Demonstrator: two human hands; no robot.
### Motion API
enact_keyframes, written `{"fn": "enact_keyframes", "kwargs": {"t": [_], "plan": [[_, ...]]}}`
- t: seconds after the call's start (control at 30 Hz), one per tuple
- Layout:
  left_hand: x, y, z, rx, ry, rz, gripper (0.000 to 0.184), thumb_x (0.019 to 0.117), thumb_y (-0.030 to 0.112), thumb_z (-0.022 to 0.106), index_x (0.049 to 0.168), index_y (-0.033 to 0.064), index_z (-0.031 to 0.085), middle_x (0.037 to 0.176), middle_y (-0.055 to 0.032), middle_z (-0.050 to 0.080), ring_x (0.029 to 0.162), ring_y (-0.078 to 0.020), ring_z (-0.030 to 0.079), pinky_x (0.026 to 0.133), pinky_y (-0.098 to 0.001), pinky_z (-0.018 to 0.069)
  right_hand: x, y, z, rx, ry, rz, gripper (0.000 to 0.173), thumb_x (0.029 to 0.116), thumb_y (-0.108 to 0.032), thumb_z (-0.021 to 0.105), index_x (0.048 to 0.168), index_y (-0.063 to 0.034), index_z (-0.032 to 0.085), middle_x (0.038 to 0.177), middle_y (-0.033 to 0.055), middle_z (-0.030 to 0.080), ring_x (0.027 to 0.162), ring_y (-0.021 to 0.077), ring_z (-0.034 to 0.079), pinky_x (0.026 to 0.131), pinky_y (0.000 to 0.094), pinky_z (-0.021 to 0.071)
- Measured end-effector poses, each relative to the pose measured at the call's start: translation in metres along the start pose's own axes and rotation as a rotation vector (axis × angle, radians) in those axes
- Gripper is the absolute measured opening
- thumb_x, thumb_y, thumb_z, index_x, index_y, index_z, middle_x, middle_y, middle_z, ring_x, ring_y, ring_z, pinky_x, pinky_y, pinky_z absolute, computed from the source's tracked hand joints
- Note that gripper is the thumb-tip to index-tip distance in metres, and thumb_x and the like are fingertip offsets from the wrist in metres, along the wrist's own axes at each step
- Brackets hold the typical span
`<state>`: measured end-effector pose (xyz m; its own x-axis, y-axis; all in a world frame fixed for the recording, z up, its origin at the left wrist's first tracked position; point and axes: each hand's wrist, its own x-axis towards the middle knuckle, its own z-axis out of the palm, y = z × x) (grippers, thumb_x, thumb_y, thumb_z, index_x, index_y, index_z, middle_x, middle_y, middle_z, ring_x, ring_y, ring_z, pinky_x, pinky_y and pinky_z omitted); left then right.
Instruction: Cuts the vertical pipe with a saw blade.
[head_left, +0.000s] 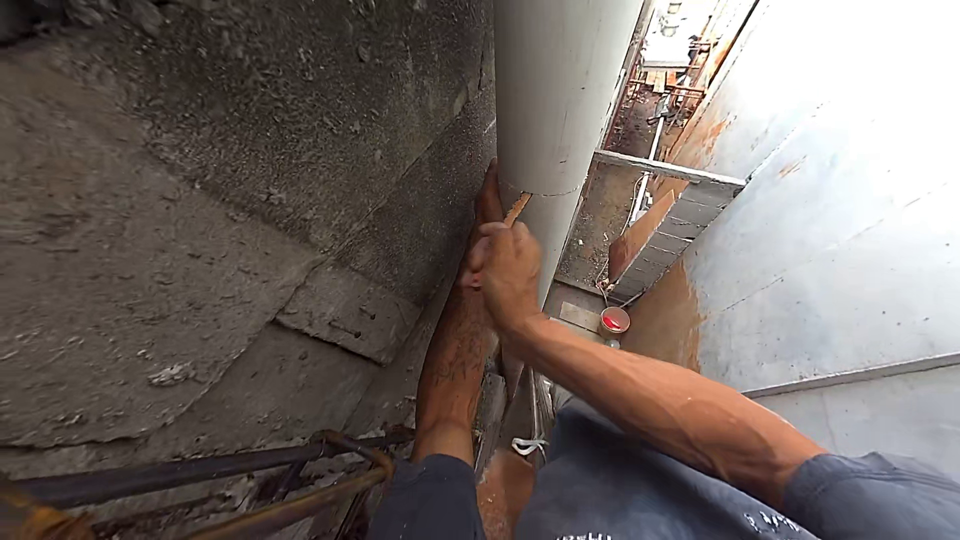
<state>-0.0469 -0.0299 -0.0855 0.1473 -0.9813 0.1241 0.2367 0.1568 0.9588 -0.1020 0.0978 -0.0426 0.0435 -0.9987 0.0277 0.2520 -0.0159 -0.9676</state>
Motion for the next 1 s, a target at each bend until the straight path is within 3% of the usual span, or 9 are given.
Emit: {"fn": "enact_keyframes", "kwargs": {"t": [0.03,0.1,0.17,0.37,0.47,0.6,0.7,0.8,1.0], "plan": [[0.007,-0.004,0.006,-0.095,0.035,0.008,0.05,0.1126,0.04,0.025,0.134,0.0085,0.058,0.121,-0.0043,0.067,0.109,-0.0075,0.064,0.097,-0.0296,0.0525,0.004,-0.002,-0.012,-0.014,0.009,0.005,0.039,0.1133,-0.031,0.026,0.113,-0.0064,0.055,0.06,-0.0014,0.048,0.042,0.0085,0.045,0.041,0.0254,0.0434],[0.025,-0.011,0.009,-0.197,-0.011,0.067,0.053,0.1131,0.036,0.017,0.126,0.0057,0.058,0.104,-0.0044,0.067,0.093,-0.0079,0.065,0.086,-0.0301,0.0554,0.024,-0.018,-0.028,0.022,0.08,0.052,0.03,0.1114,-0.026,0.032,0.1,-0.0106,0.055,0.059,-0.0056,0.043,0.041,0.0049,0.037,0.04,0.0212,0.0369],[0.02,-0.022,0.012,-0.188,0.022,0.095,0.05,0.1132,0.033,0.018,0.127,0.0071,0.059,0.104,-0.0016,0.068,0.093,-0.0037,0.065,0.086,-0.0262,0.055,0.032,-0.023,-0.03,0.047,0.167,0.111,0.026,0.1088,-0.023,0.037,0.093,-0.0124,0.055,0.055,-0.0054,0.039,0.039,0.0058,0.033,0.038,0.0211,0.0336],[0.008,-0.004,0.019,-0.267,0.042,0.0,0.048,0.1132,0.036,0.024,0.123,0.0034,0.059,0.1,-0.0032,0.066,0.089,-0.0042,0.064,0.084,-0.0261,0.0549,0.012,-0.014,-0.018,-0.081,0.109,0.146,0.036,0.112,-0.036,0.032,0.104,-0.012,0.057,0.056,-0.0005,0.038,0.038,0.0102,0.035,0.037,0.0248,0.0338],[0.004,-0.005,0.025,-0.183,0.149,0.057,0.044,0.1135,0.029,0.027,0.116,0.0025,0.062,0.095,-0.001,0.065,0.086,0.0003,0.062,0.083,-0.0207,0.0528,0.015,-0.016,-0.022,-0.087,0.097,0.113,0.034,0.1125,-0.028,0.031,0.104,-0.0088,0.057,0.056,-0.0023,0.039,0.039,0.0091,0.034,0.038,0.0247,0.034],[0.016,-0.026,0.023,-0.113,0.181,0.18,0.045,0.112,0.029,0.027,0.103,0.0049,0.065,0.085,0.0009,0.066,0.079,-0.0002,0.063,0.077,-0.0218,0.0543,0.029,-0.021,-0.025,-0.027,0.158,0.114,0.031,0.1089,-0.03,0.037,0.089,-0.0133,0.054,0.054,-0.0037,0.035,0.038,0.0075,0.031,0.037,0.0238,0.0313],[0.012,-0.01,0.02,-0.03,0.234,0.113,0.044,0.1125,0.029,0.031,0.113,-0.0022,0.063,0.097,-0.0069,0.065,0.089,-0.0062,0.061,0.086,-0.0268,0.052,0.013,-0.012,-0.011,-0.147,0.092,0.082,0.037,0.1125,-0.032,0.03,0.103,-0.0075,0.056,0.061,0.0004,0.042,0.043,0.0119,0.04,0.042,0.0295,0.0392],[0.018,-0.031,0.013,0.012,0.271,0.196,0.046,0.1113,0.03,0.03,0.09,0.0058,0.062,0.078,0.0,0.061,0.076,-0.0049,0.062,0.076,-0.0279,0.0541,0.001,-0.008,-0.019,-0.146,0.063,0.091,0.034,0.1126,-0.02,0.031,0.104,-0.0031,0.058,0.057,-0.0039,0.044,0.042,0.0065,0.041,0.042,0.0241,0.0404],[0.013,-0.027,0.022,-0.017,0.25,0.129,0.043,0.1107,0.03,0.035,0.104,-0.0001,0.065,0.092,-0.0056,0.065,0.086,-0.0081,0.062,0.083,-0.03,0.0538,0.015,-0.008,-0.014,-0.105,0.137,0.107,0.034,0.1117,-0.036,0.034,0.096,-0.0122,0.053,0.059,-0.0009,0.037,0.042,0.0107,0.034,0.041,0.0278,0.0333]]}}
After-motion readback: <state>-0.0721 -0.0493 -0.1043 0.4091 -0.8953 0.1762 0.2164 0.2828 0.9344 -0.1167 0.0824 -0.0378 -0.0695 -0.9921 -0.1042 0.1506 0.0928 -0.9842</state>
